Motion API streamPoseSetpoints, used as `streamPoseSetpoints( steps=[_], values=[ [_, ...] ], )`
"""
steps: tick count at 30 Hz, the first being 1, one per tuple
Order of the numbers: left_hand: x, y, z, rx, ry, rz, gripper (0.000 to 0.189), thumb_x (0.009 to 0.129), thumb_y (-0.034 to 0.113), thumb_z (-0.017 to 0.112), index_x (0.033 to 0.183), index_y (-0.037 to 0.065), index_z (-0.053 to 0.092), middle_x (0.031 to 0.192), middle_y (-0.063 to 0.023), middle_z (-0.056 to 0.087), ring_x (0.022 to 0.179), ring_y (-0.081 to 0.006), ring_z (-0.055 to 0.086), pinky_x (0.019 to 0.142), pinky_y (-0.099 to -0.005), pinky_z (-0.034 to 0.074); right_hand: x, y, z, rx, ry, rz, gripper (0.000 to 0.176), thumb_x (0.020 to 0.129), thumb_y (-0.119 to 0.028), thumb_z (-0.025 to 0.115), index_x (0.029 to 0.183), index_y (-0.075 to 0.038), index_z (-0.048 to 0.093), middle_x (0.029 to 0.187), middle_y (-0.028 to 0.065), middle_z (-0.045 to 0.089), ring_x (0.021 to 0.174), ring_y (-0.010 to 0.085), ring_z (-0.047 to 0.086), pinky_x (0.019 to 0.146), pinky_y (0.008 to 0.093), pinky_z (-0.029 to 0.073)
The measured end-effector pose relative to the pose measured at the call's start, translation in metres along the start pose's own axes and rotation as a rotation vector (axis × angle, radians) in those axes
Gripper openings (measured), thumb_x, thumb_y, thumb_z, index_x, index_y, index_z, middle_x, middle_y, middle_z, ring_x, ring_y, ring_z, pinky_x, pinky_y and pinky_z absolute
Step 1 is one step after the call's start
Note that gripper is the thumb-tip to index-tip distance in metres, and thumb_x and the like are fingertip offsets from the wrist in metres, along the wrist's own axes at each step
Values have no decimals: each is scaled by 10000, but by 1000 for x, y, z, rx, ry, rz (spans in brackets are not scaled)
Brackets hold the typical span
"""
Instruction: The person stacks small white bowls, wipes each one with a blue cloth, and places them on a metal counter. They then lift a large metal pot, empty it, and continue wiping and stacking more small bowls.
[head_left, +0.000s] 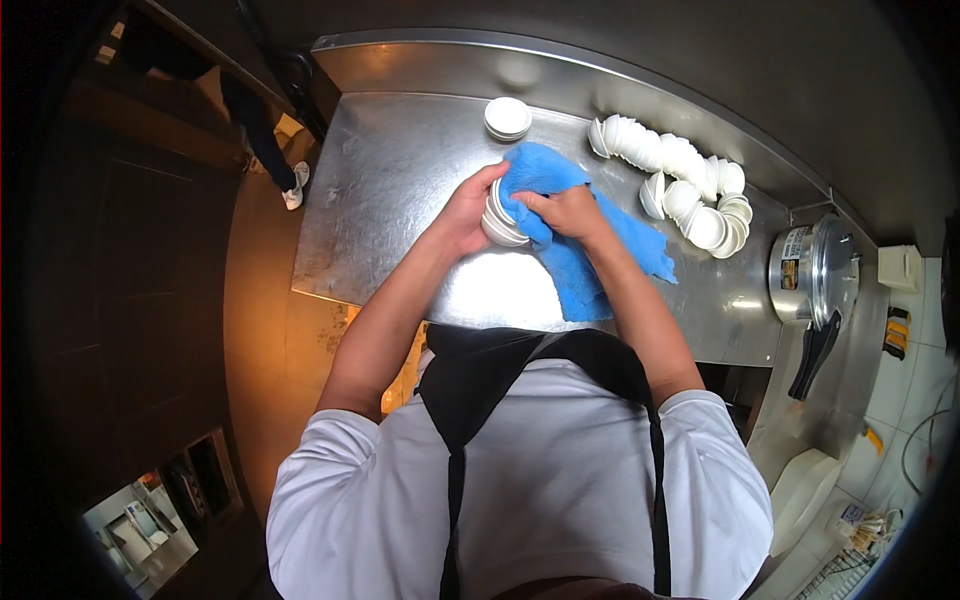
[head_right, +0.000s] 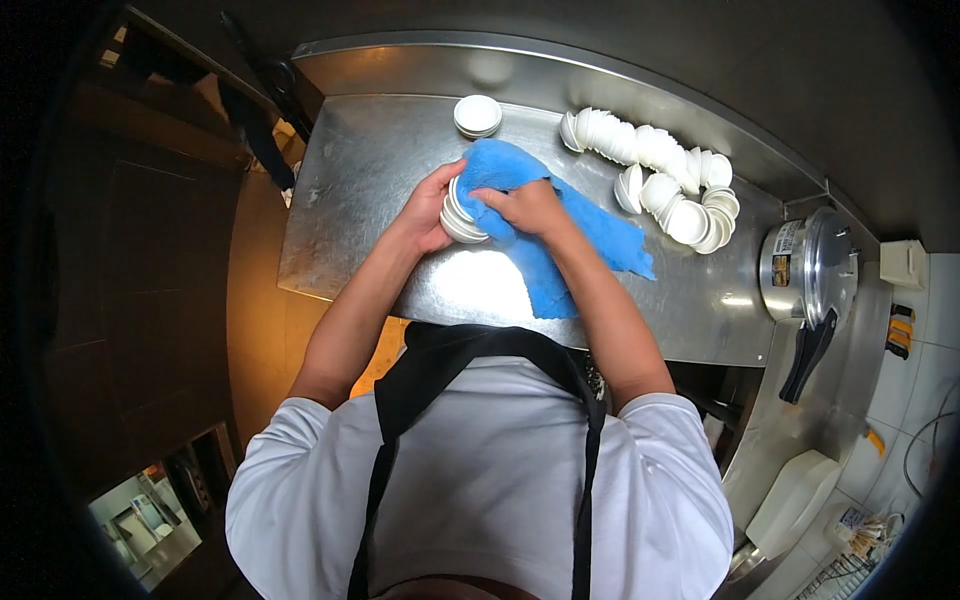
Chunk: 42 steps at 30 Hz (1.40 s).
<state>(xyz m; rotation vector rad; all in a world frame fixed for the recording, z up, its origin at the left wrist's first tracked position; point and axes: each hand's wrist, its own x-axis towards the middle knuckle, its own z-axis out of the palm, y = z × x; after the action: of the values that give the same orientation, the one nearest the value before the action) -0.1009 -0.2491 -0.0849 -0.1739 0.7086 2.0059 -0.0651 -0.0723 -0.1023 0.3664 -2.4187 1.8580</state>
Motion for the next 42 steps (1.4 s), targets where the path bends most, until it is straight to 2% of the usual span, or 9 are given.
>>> streamPoseSetpoints(
  steps=[6,13,20,23,24,25,27,33,42],
  values=[
    [-10,1,-8,-58,-89,-12,473,966,375,410,1238,16,556,1154,-183,643,997,-325,666,792,-553,569,2,-14,-4,175,115,303,366,828,-135,692,1157,12,628,1115,104,663,1035,180,610,904,332,480],
    [-20,11,-10,-85,-235,20,538,918,386,396,1278,12,537,1158,-210,638,983,-374,667,752,-589,568,-20,-6,-40,162,-57,110,428,813,-4,578,1239,30,551,1159,80,626,1026,165,594,908,301,476],
    [-16,16,-11,30,-160,38,524,950,401,375,1260,15,545,1123,-210,648,923,-384,674,755,-547,575,-11,36,-20,958,351,339,411,858,-173,681,1230,-43,564,1143,99,625,1007,196,621,874,343,517],
    [-7,14,-10,74,-131,9,491,977,394,385,1231,15,565,1121,-183,656,964,-329,672,819,-481,572,-2,35,-20,-369,-43,-160,458,838,-190,684,1246,-30,551,1160,123,625,1069,242,604,960,368,466],
    [-1,9,-2,85,-45,10,472,984,383,397,1223,15,570,1122,-172,658,978,-304,670,843,-456,567,5,8,-17,-272,-119,-164,362,807,-179,671,1131,-33,603,1086,143,641,970,271,627,823,357,500],
    [2,5,5,95,42,7,453,991,372,410,1215,14,575,1123,-160,661,992,-279,669,866,-431,563,-1,4,-2,-242,-16,-104,434,789,-213,707,1172,-37,601,1165,144,627,1122,293,580,986,373,435],
    [-3,3,12,74,44,-4,394,991,332,466,1189,14,588,1119,-135,667,1001,-208,667,913,-380,542,5,-6,-2,-344,79,70,353,789,-206,700,1092,-39,636,1086,152,655,1051,286,618,916,372,473],
    [3,1,-6,63,7,14,417,995,357,446,1187,15,589,1118,-135,667,1016,-209,662,923,-388,536,9,-5,21,-81,277,-268,237,775,-223,704,919,-38,664,903,145,682,840,304,664,742,380,514],
    [-9,8,-18,6,140,16,620,958,552,421,1207,1,559,1098,-223,653,930,-332,676,797,-501,559,56,23,-7,-724,280,-124,190,790,-188,649,874,-17,651,826,159,653,767,319,638,691,388,496]
  ],
)
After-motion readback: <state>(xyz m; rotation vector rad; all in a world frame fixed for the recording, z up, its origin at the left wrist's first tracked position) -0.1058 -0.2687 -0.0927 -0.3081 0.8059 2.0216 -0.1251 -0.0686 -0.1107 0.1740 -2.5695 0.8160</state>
